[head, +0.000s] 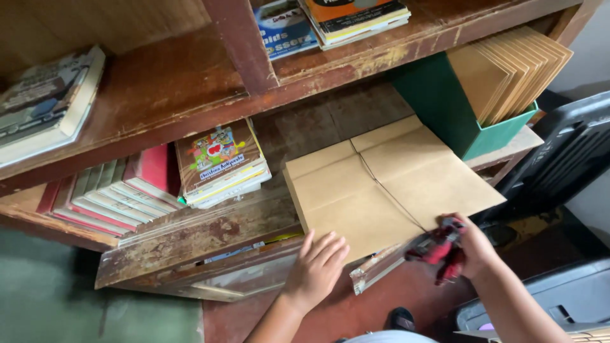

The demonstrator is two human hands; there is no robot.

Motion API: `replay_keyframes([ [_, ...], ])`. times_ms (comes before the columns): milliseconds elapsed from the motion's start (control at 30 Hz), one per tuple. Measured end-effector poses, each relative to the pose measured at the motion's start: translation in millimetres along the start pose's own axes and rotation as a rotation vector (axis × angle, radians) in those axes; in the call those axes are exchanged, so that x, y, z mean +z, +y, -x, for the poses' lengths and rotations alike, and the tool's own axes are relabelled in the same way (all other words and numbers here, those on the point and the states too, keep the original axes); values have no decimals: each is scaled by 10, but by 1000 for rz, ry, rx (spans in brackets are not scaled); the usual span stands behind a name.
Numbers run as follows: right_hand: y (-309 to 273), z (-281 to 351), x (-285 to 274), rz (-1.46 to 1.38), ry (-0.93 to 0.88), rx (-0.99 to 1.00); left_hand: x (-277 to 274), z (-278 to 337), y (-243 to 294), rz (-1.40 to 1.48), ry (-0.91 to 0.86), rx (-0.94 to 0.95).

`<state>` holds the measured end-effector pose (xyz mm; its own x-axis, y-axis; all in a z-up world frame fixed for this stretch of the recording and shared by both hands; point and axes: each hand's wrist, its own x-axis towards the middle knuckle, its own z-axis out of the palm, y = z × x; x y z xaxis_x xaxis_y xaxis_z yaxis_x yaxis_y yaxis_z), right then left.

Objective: Dusting and cleaning a stack of manila folders with a cloth in a library archive area.

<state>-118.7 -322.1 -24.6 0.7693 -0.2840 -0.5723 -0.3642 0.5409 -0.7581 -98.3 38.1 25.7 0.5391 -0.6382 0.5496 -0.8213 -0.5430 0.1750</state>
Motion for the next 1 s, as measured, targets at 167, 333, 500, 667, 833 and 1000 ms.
replay_keyframes([
  [167, -164, -34, -408, -58, -80, -66, -191, 202, -331, -44, 131, -143],
  [333, -547, 336, -383, -52, 23, -239, -330, -83, -277, 117, 239, -83],
  [500, -921, 734, -68, -434, -565, -432, -267, -183, -189, 529, 348, -524],
  [667, -837, 560, -171, -236, -25, -324, 104, -319, -460, 775, 262, -984],
  [833, -760, 369, -202, -388, -252, -291, 655, -215, -822, 516, 120, -1310],
  [1000, -824, 472, 152, -275, -17, -358, 854, -217, -803, -203, 43, -781],
])
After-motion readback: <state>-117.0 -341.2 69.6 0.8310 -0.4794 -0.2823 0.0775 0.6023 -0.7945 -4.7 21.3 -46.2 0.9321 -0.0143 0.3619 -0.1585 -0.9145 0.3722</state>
